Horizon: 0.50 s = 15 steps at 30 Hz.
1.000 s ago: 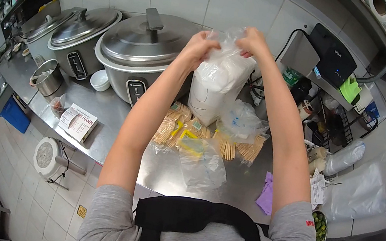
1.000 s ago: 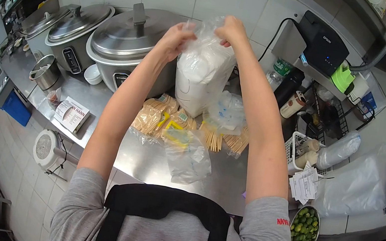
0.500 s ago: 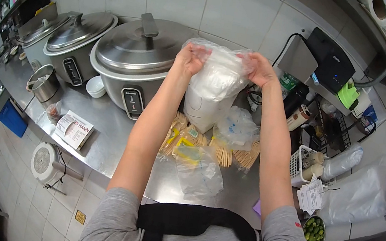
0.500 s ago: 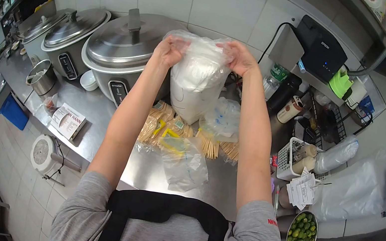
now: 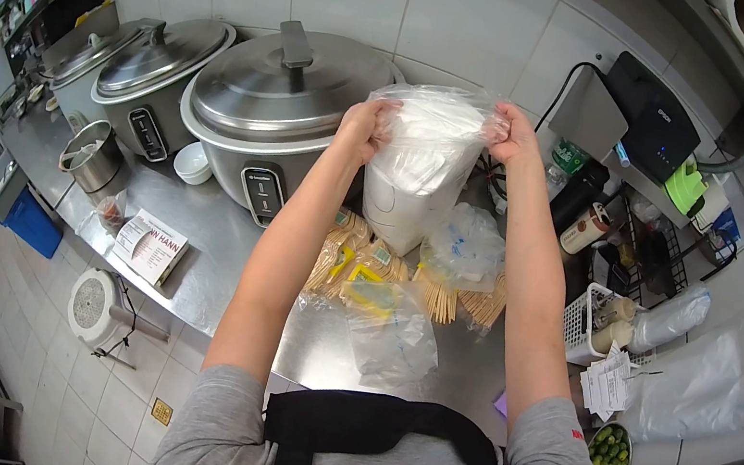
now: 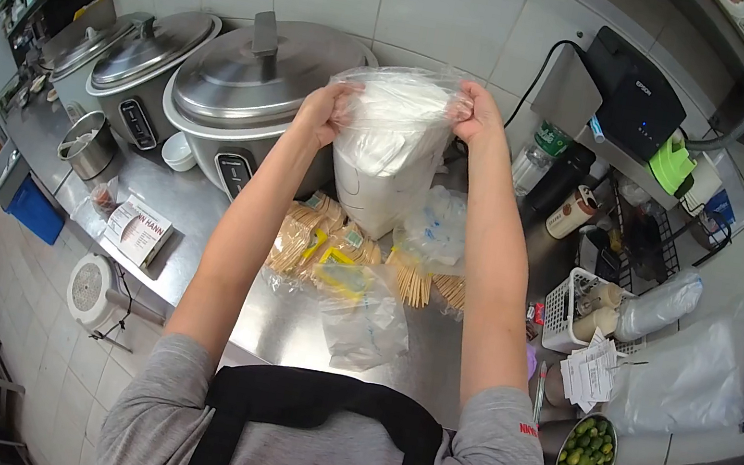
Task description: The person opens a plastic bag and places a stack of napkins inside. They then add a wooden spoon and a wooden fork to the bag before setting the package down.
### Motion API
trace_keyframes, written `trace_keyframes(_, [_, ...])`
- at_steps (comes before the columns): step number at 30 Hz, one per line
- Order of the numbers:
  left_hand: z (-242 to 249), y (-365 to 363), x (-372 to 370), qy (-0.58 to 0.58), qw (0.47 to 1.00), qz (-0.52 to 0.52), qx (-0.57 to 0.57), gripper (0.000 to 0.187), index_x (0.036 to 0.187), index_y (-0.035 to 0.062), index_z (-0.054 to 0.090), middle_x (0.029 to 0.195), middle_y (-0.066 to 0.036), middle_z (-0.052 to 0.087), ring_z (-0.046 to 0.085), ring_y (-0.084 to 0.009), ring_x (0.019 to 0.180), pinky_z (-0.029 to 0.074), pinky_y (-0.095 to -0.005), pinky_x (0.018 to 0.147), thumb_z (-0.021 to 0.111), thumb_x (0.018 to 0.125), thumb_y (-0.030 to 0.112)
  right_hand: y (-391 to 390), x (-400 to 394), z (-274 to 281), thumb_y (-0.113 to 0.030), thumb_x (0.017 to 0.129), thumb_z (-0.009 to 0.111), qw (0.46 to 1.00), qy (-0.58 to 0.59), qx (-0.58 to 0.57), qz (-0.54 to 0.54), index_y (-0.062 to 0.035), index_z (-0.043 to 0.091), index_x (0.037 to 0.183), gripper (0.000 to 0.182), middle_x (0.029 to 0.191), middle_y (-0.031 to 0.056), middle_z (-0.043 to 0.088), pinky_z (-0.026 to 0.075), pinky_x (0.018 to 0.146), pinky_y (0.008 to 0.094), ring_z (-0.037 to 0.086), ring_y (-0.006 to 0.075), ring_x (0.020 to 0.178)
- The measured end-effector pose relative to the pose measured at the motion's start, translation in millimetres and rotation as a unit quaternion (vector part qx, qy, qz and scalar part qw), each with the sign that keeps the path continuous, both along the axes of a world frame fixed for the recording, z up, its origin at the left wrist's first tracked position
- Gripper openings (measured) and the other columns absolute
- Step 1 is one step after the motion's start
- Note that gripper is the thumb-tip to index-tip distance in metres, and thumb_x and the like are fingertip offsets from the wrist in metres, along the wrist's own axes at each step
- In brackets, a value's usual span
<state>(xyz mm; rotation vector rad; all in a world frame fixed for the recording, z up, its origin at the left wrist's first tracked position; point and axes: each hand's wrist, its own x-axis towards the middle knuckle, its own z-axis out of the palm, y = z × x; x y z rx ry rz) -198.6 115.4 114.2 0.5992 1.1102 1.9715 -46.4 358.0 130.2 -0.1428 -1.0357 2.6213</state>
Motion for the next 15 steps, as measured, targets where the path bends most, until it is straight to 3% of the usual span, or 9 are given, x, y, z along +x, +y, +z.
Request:
trace_keyframes(3, [1.3,1.1,-4.0,-0.121,0.989,-0.074,0.043,0.027,0.097,-0.0012,0.053,0.053,0.004,0.036,0.035,-0.0059,0.042,0.032,-0.0197,0.038,0.04,0.091,0.022,-57.5,5.7,37.5,-0.01,0.076,0.059,0.982,-0.057,0.077,-0.162,-0.0045,0.05,0.089,0.017,0.074,0.008,0.053,0.043,0.052,0.0288,0.051,0.0189,0.062])
trace_keyframes(4, [8.0,1.2,0.3,-0.139,0.986,-0.076,0.049,0.031,0.096,-0.0006,0.053,0.053,0.004,0.034,0.035,-0.0067,0.042,0.033,-0.0206,0.038,0.036,0.093,0.025,-66.1,3.3,42.8,-0.01,0.075,0.059,0.869,-0.071,0.325,-0.367,-0.0033,0.051,0.096,0.024,0.08,0.0104,0.055,0.044,0.061,0.0313,0.053,0.0213,0.069])
trace_keyframes(5, [16.6,3.0,4.3,-0.137,0.986,-0.076,0.052,0.031,0.096,-0.0006,0.053,0.053,0.004,0.034,0.035,-0.0067,0.042,0.033,-0.0206,0.038,0.036,0.093,0.025,-74.3,1.0,48.3,-0.011,0.075,0.059,0.653,-0.075,0.536,-0.53,-0.0021,0.052,0.103,0.031,0.087,0.0127,0.057,0.046,0.069,0.0338,0.056,0.0238,0.076])
trace_keyframes(8, [34.0,4.3,17.4,-0.137,0.99,0.005,0.039,0.034,0.092,0.0017,0.052,0.057,0.003,0.037,0.036,-0.0076,0.043,0.035,-0.0208,0.038,0.032,0.095,0.03,-132.5,13.1,64.7,-0.016,0.075,0.06,0.576,0.04,0.73,-0.367,0.0001,0.051,0.109,0.039,0.096,0.0201,0.058,0.042,0.084,0.0361,0.057,0.0299,0.088])
trace_keyframes(10, [35.6,14.1,3.9,-0.16,0.985,-0.01,0.068,0.022,0.1,0.0027,0.045,0.06,-0.001,0.042,0.041,-0.0104,0.045,0.04,-0.0252,0.041,0.04,0.091,0.022,-161.6,7.6,40.1,-0.021,0.077,0.059,0.414,0.028,0.861,-0.295,0.0006,0.054,0.101,0.033,0.097,0.0231,0.057,0.043,0.081,0.0381,0.056,0.031,0.093])
trace_keyframes(11, [34.7,16.2,0.5,-0.162,0.985,-0.012,0.065,0.022,0.1,0.0027,0.045,0.06,-0.001,0.042,0.041,-0.0104,0.045,0.04,-0.0252,0.041,0.04,0.091,0.022,-173.2,10.3,34.4,-0.021,0.077,0.059,0.416,0.024,0.86,-0.295,0.0006,0.054,0.101,0.033,0.097,0.0231,0.057,0.043,0.081,0.0381,0.056,0.031,0.093])
trace_keyframes(13, [36.7,15.6,-6.8,-0.075,0.991,-0.048,0.102,0.028,0.108,0.0029,0.042,0.063,-0.001,0.045,0.041,-0.0106,0.045,0.041,-0.0239,0.042,0.053,0.084,0.012,-206.7,20.6,44.4,-0.025,0.077,0.059,0.465,-0.195,0.846,-0.171,0.0016,0.056,0.096,0.033,0.088,0.0224,0.059,0.044,0.076,0.0424,0.057,0.0327,0.087])
trace_keyframes(14, [32.7,16.5,-7.7,0.031,0.997,-0.003,0.068,0.053,0.118,0.0026,0.039,0.065,-0.002,0.046,0.046,-0.0139,0.05,0.044,-0.0267,0.047,0.064,0.071,0.004,-211.2,23.3,38.0,-0.025,0.077,0.059,0.465,-0.192,0.848,-0.169,0.0016,0.056,0.096,0.033,0.088,0.0224,0.059,0.044,0.076,0.0424,0.057,0.0327,0.087])
trace_keyframes(15, [33.5,8.5,3.1,0.031,0.997,0.001,0.068,0.053,0.118,0.0026,0.039,0.065,-0.002,0.046,0.046,-0.0139,0.05,0.044,-0.0267,0.047,0.064,0.071,0.004,-212.3,24.8,27.6,-0.024,0.077,0.058,0.459,-0.174,0.857,-0.157,0.0015,0.055,0.094,0.031,0.082,0.022,0.059,0.044,0.073,0.0437,0.058,0.0336,0.082])
